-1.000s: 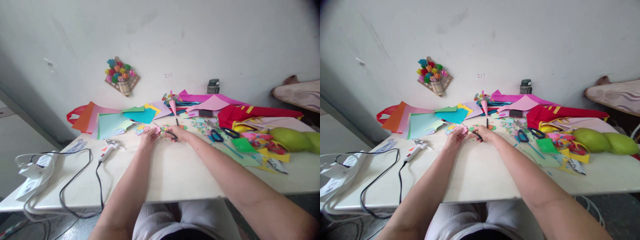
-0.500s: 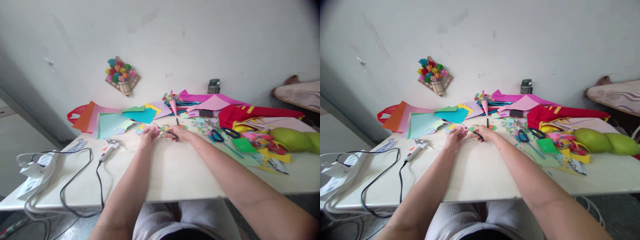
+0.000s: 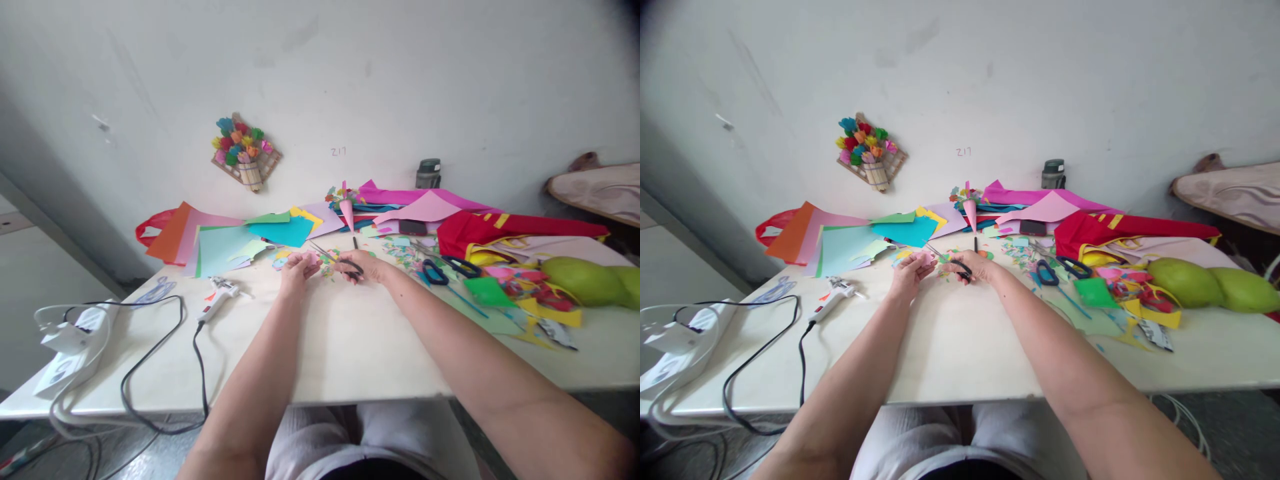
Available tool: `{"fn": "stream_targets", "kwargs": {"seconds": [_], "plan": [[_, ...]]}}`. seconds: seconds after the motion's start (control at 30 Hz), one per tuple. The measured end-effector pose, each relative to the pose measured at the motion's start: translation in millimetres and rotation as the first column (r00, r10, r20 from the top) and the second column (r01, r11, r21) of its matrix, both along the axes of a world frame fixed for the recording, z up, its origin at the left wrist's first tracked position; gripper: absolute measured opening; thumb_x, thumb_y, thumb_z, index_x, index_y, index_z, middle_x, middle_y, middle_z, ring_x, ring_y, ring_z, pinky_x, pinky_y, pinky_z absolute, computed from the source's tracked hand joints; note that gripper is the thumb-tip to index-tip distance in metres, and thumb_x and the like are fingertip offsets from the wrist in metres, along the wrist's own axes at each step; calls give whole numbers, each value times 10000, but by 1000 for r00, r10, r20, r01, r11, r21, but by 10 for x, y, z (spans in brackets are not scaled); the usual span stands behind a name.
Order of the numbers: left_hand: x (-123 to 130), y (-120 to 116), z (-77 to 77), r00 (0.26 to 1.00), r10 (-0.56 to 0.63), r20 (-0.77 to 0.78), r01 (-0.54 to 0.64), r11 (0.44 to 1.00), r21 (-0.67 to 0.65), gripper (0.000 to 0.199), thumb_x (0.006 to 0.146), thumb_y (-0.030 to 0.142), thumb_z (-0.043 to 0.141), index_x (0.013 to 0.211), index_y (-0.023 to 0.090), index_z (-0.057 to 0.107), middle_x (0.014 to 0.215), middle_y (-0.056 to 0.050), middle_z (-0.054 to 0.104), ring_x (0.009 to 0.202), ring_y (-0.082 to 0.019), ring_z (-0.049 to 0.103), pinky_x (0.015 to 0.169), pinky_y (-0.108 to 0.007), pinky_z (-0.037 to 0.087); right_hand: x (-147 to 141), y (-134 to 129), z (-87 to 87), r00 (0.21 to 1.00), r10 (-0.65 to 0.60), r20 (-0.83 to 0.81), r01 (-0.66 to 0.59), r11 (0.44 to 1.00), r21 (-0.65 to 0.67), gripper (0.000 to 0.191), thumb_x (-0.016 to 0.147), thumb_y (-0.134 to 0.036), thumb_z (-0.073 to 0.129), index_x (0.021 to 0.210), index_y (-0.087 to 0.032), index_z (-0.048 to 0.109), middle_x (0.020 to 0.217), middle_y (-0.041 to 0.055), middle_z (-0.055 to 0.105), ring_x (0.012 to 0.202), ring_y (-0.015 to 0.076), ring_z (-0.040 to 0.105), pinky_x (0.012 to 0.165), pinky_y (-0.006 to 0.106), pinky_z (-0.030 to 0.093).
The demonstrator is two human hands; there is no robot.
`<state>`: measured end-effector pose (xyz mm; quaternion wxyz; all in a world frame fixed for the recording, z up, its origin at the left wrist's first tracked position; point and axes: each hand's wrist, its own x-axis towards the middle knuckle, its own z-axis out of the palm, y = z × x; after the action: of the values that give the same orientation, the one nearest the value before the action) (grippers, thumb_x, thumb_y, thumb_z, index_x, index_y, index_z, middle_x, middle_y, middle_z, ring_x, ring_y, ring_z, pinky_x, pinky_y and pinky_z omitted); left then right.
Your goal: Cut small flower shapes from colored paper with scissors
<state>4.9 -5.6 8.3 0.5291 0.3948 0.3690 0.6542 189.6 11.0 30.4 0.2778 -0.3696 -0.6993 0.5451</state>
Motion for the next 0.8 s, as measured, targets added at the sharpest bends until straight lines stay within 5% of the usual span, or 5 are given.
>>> {"fn": "stream_targets", "kwargs": {"seconds": [0.33,0.57,0.8], "plan": [[17,5,5,995,-97,-7,97,995,4,281,603,249,769,806,129,615,759,-45,678,701,-159,664,725,-287,530,-14,51,-17,981,-123,-147,129,991,31,273,637,-263,738,766,-135,535,533,-13,597,385,67,505,310,150,273],[32,-7,1,988,-150,-47,151,988,16,279,584,265,795,656,153,550,586,5,628,591,-136,646,640,-254,540,-51,71,-32,938,-219,-267,248,966,77,349,573,-262,766,825,-147,554,513,-36,578,450,79,530,399,155,341],[40,-21,22,973,-214,-90,209,976,-59,300,582,304,797,647,146,551,631,-44,677,631,-182,675,600,-272,547,-77,118,-60,907,-275,-319,304,952,44,339,574,-222,751,844,-151,559,570,-38,582,467,81,557,402,158,361]]}}
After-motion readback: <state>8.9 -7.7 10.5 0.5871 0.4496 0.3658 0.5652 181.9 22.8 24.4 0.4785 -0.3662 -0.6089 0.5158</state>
